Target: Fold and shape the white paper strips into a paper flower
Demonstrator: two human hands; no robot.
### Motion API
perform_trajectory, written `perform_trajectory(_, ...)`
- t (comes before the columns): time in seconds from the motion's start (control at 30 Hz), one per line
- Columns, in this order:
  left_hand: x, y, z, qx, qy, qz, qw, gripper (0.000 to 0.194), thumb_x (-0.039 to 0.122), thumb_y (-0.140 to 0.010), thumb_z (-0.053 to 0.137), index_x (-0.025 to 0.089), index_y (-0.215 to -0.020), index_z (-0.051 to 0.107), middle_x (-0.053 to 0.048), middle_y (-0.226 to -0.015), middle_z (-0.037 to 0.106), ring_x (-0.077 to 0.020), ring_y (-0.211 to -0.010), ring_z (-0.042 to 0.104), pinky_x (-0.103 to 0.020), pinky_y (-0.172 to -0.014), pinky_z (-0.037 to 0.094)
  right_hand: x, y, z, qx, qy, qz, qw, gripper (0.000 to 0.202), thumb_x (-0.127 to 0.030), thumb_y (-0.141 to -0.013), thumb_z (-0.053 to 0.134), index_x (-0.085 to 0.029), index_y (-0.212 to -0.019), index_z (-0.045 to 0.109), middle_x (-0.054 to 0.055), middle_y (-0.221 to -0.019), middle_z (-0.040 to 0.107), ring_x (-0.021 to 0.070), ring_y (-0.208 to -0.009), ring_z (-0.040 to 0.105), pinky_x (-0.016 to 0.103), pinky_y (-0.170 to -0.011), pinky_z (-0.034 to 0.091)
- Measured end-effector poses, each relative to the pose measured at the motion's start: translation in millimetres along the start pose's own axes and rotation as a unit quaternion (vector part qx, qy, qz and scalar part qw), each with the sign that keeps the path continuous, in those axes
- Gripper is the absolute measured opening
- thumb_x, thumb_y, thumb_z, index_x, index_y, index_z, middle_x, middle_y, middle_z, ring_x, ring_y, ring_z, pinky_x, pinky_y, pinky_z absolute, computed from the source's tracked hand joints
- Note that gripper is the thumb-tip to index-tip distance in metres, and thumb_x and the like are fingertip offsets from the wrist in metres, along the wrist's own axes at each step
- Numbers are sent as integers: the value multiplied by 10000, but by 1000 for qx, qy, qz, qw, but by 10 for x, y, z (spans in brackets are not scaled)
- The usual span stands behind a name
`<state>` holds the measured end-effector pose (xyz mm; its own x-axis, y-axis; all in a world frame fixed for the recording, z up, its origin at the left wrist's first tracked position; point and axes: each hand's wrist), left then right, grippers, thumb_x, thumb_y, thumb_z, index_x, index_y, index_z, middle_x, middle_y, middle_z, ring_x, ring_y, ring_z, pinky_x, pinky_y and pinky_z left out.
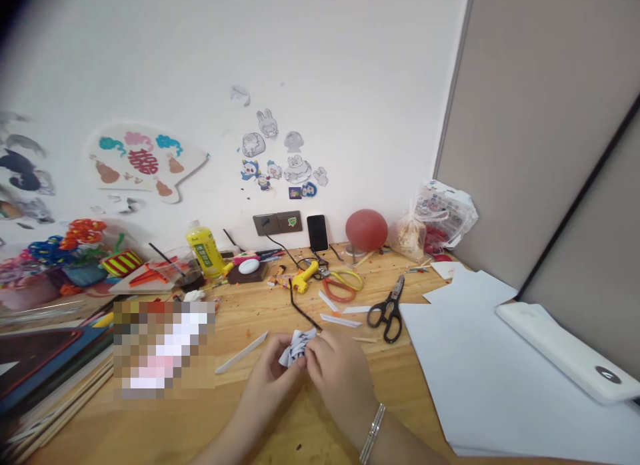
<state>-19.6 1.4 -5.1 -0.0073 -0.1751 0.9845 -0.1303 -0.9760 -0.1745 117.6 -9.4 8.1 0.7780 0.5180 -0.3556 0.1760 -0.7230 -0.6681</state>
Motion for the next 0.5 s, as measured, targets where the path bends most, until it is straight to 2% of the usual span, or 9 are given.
perform_trajectory(0.1, 17, -2, 7, -10, 4, -7, 1000, 207, 262, -704, 632, 163, -868, 552, -35, -843, 629, -195, -824, 584, -287, -734, 455, 11, -19, -25, -23, -21, 20, 999, 148, -101, -767, 514, -191, -666, 575, -10, -633, 579, 138, -571, 535, 235, -517, 326)
perform_trajectory(0.27, 18, -16, 7, -11, 35, -21, 999, 223, 280, -692, 649, 164, -858, 556, -35, -839, 633, -199, -824, 583, -293, -733, 458, 22, -30, -50, -25, -35, 35, 998, 113, -131, -762, 551, -191, -681, 601, -11, -621, 579, 146, -581, 537, 240, -538, 335)
perform_trajectory(0.43, 5, -21, -8, -15, 28, -17, 999, 220, 264, -682, 660, 161, -857, 573, -32, -829, 628, -196, -815, 578, -280, -716, 459, 4, -50, -74, -44, -79, 95, 991, 142, -128, -763, 536, -189, -648, 593, -7, -618, 587, 142, -578, 540, 227, -527, 341)
perform_trajectory(0.5, -7, -23, -16, -19, 34, -17, 999, 235, 271, -689, 656, 161, -880, 575, -40, -855, 636, -200, -829, 582, -282, -725, 459, -6, -57, -86, -39, -82, 96, 991, 128, -135, -753, 540, -188, -649, 593, -6, -616, 586, 144, -579, 540, 228, -530, 344)
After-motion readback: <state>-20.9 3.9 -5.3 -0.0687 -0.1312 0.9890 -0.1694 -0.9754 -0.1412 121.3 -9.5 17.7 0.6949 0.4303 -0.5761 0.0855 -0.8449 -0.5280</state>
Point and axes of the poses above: each hand's wrist, its own y-axis away from the middle knuckle, its own z-axis out of the palm, x = y × z
